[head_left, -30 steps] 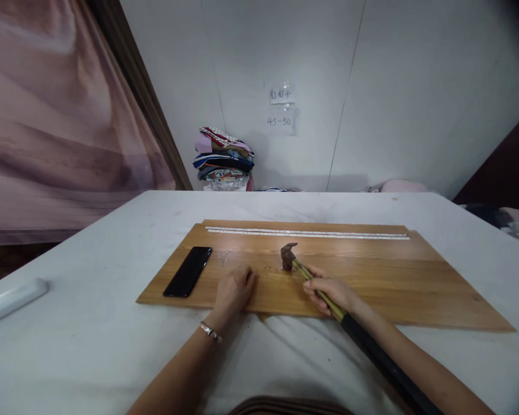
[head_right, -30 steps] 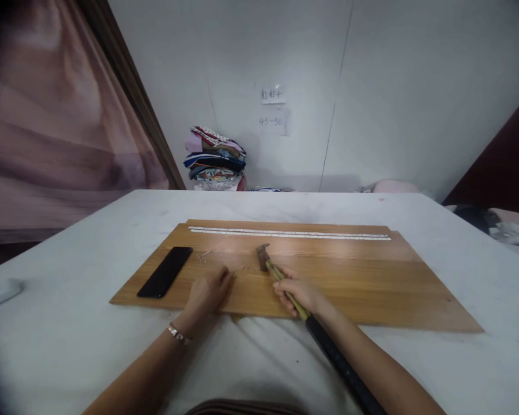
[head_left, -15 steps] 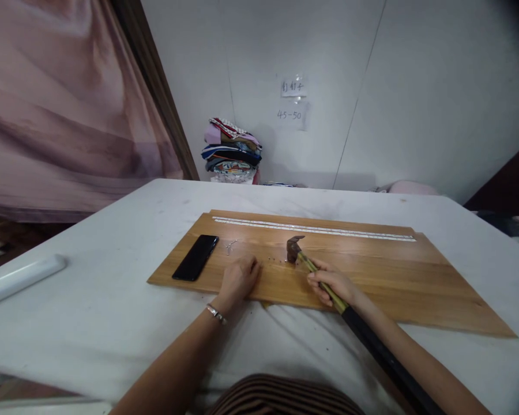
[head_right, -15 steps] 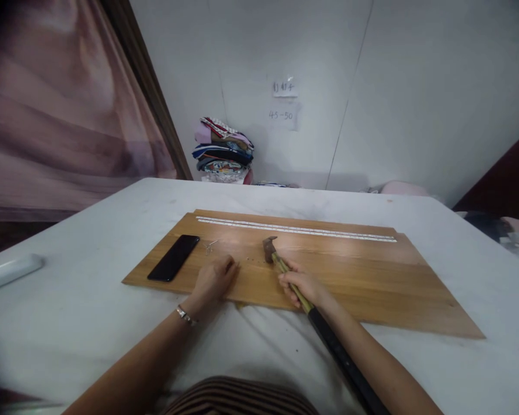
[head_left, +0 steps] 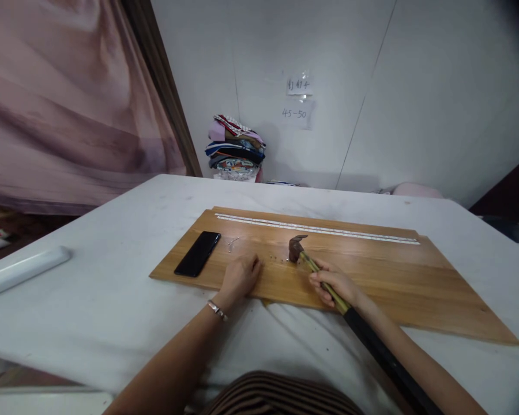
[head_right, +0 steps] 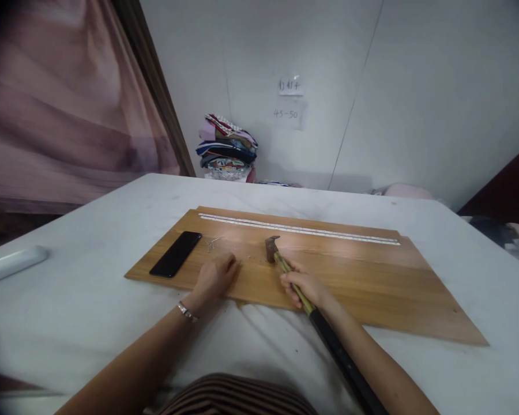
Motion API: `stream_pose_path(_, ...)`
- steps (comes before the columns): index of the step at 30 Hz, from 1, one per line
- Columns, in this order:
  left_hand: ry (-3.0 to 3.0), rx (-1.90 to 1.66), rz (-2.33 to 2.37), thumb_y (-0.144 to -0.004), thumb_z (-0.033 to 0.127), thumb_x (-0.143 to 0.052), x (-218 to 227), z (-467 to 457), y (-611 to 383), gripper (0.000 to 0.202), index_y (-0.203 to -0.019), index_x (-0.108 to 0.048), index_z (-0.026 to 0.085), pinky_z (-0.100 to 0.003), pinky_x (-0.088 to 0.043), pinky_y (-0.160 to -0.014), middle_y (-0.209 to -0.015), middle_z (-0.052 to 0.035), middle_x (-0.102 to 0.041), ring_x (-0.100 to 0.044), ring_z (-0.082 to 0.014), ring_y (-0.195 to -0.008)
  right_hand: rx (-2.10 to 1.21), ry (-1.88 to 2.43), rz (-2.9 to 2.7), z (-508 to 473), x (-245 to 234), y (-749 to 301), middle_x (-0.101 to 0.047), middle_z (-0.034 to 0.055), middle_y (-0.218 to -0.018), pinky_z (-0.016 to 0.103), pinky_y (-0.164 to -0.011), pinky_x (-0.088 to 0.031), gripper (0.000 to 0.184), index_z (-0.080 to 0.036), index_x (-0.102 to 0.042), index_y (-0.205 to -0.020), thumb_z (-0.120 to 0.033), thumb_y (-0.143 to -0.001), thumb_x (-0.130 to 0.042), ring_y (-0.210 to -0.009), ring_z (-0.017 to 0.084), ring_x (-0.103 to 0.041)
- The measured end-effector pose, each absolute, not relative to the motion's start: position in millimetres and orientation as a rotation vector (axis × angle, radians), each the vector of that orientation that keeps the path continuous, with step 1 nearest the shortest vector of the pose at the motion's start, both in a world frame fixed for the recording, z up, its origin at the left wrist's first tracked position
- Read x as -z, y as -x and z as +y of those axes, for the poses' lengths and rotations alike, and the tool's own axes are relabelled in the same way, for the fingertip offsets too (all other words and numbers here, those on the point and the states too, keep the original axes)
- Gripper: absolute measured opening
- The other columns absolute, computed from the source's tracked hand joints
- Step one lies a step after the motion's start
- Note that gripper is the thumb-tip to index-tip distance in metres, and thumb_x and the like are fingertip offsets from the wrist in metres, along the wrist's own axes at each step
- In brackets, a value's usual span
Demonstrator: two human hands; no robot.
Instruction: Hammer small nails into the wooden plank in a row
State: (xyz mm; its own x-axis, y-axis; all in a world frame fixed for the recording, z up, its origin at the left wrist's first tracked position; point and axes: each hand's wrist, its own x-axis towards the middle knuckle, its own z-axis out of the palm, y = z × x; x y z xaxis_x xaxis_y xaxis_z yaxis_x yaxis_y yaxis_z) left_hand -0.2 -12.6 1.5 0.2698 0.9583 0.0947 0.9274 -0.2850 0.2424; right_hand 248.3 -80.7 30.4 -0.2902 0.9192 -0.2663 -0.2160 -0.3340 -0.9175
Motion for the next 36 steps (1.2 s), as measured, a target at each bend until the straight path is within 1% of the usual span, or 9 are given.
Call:
stream_pose_path(7,-2.402,-0.336,1.793,-0.094,0.037,-0.040,0.9,-11.6,1.2,0.028,-0.083,-0.059,0.020,-0.027,-0.038,-0.069,-0.086,-0.0059,-0.069,-0.064,-0.0194,-0.084,-1.763,1.100,-1.037,-81.9,-28.6,-250.1,-0.047,-0.0111,-0.049,0.014,-0.026,-0.029,0.065,-0.017,-0.042,-0.134,-0.027,-0.073,-0.061,-0.028,0.005,-0.036)
stream_pose_path(12,-2.392,-0.321,1.792,-0.094,0.036,-0.039,-0.4,-11.6,0.8,0.028,-0.083,-0.059,0.020,-0.027,-0.038,-0.069,-0.086,-0.0059,-0.069,-0.064,-0.0196,-0.085,-1.741,1.114,-1.024,-81.0,-28.2,-251.0,-0.050,-0.0100,-0.053,0.015,-0.025,-0.029,0.061,-0.020,-0.044,-0.131,-0.025,-0.072,-0.061,-0.028,0.005,-0.036)
stream_pose_path(21,-2.390,-0.309,1.791,-0.094,0.036,-0.039,-0.9,-12.0,0.6,0.028,-0.083,-0.059,0.020,-0.028,-0.039,-0.070,-0.085,-0.0061,-0.069,-0.064,-0.0202,-0.085,-1.764,1.092,-1.035,-81.3,-29.2,-250.2,-0.046,-0.0112,-0.050,0.015,-0.026,-0.029,0.059,-0.020,-0.045,-0.128,-0.026,-0.073,-0.061,-0.028,0.005,-0.035)
stream_pose_path(24,-2.399,-0.318,1.786,-0.094,0.037,-0.039,-0.2,-11.7,1.2,0.028,-0.082,-0.058,0.020,-0.028,-0.038,-0.069,-0.085,-0.0057,-0.069,-0.064,-0.0200,-0.084,-1.750,1.097,-1.034,-81.6,-31.0,-249.9,-0.046,-0.0115,-0.050,0.014,-0.026,-0.029,0.060,-0.020,-0.045,-0.129,-0.028,-0.072,-0.062,-0.028,0.004,-0.034)
stream_pose_path(29,-2.384,-0.335,1.781,-0.094,0.038,-0.038,0.2,-11.6,1.5,0.029,-0.084,-0.058,0.020,-0.028,-0.039,-0.071,-0.087,-0.0065,-0.069,-0.063,-0.0196,-0.085,-1.757,1.107,-1.068,-81.0,-32.1,-248.2,-0.044,-0.0124,-0.045,0.014,-0.025,-0.027,0.063,-0.018,-0.044,-0.131,-0.029,-0.072,-0.061,-0.027,0.005,-0.032)
stream_pose_path(33,-2.391,-0.358,1.775,-0.094,0.037,-0.039,0.2,-11.7,1.0,0.028,-0.082,-0.057,0.020,-0.028,-0.039,-0.069,-0.088,-0.0062,-0.069,-0.063,-0.0198,-0.085,-1.746,1.111,-1.074,-81.3,-32.3,-248.4,-0.046,-0.0115,-0.050,0.014,-0.026,-0.029,0.058,-0.019,-0.047,-0.127,-0.028,-0.071,-0.061,-0.027,0.004,-0.033)
stream_pose_path(36,-2.386,-0.376,1.770,-0.094,0.037,-0.039,-0.3,-12.2,0.8,0.027,-0.082,-0.057,0.020,-0.028,-0.038,-0.069,-0.087,-0.0056,-0.069,-0.064,-0.0195,-0.084,-1.720,1.088,-1.084,-81.9,-33.3,-249.4,-0.048,-0.0106,-0.053,0.014,-0.026,-0.030,0.057,-0.019,-0.046,-0.127,-0.028,-0.073,-0.060,-0.028,0.004,-0.035)
